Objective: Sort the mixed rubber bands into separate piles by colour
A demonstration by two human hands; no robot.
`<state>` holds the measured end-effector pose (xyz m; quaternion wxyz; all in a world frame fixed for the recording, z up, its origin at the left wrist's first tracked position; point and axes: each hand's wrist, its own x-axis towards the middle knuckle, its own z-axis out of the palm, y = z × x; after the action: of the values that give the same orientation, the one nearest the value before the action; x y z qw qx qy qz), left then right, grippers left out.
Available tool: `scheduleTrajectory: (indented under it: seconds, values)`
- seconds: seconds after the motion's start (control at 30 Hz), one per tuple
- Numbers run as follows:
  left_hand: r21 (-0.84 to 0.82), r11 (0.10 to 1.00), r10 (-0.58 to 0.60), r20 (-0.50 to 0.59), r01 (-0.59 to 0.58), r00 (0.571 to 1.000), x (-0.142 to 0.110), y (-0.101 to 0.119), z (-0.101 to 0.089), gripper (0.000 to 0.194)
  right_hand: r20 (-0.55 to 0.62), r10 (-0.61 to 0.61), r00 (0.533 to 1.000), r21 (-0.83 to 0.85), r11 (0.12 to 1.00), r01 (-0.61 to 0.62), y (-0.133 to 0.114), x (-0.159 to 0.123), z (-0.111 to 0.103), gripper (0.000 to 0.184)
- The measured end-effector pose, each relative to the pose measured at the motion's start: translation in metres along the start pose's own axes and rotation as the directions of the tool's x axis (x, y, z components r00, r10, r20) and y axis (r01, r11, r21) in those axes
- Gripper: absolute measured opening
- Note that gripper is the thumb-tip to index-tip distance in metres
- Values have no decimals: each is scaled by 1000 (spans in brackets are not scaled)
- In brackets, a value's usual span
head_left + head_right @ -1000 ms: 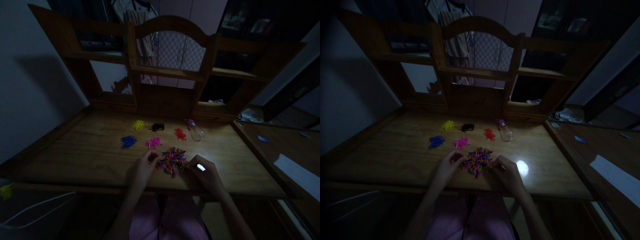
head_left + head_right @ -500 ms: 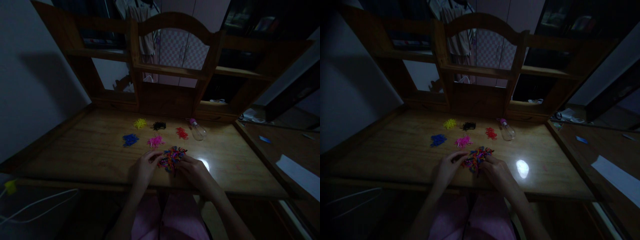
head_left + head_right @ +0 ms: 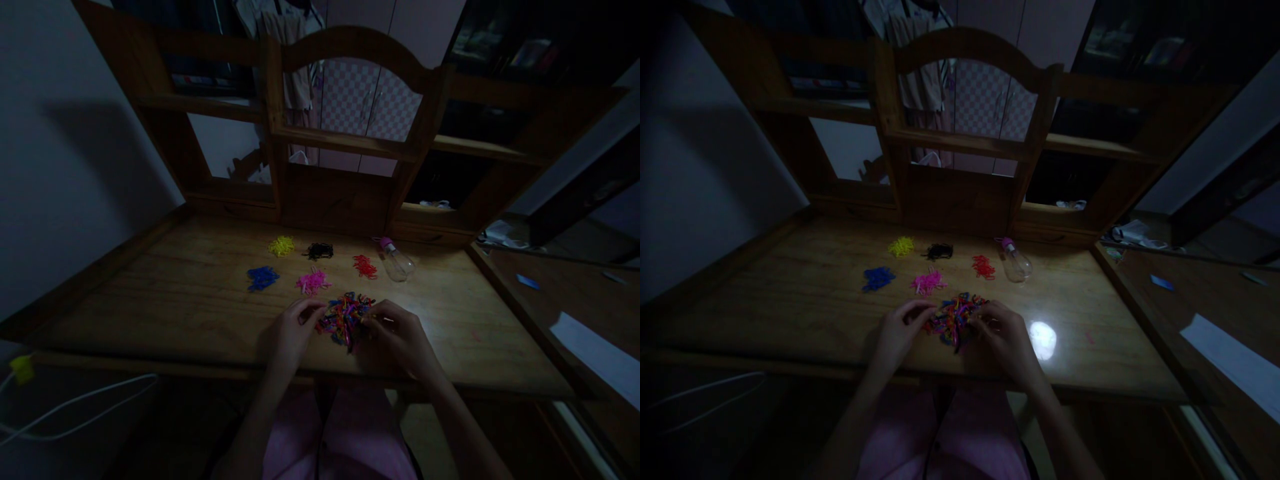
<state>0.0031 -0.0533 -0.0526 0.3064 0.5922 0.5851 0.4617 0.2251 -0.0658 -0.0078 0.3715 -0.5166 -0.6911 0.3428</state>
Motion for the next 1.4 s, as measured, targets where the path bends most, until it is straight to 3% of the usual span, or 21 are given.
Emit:
scheduleTrajectory:
  seconds: [0.2,0.33,0.43,0.6,0.77,0.97,1.23,1.4]
  values:
    - [-88,996,-12,-33,9,999,1,6,-2,16,47,255,966,397,882,-252,-2,10,-5,29]
    - [-158,987,-35,-34,29,999,-2,21,-6,20,123,318,940,656,685,-318,-9,15,0,26]
    - [-163,986,29,-53,-37,998,-7,38,-6,16,155,338,928,778,538,-326,-11,17,9,24]
    - [-102,968,224,-49,-228,973,-13,58,2,10,221,327,919,836,422,-351,-17,17,30,19]
    - [69,936,347,-23,-345,938,-15,55,12,9,175,362,916,861,395,-321,-18,16,50,17]
    - [212,912,361,-5,-352,933,-19,53,13,14,170,291,942,850,440,-289,-12,16,58,6]
    - [264,887,386,25,-379,922,-18,56,11,25,275,370,887,912,192,-363,-26,19,53,9]
    - [197,922,356,-92,-334,930,-26,59,3,20,288,349,892,929,125,-348,-32,17,51,8]
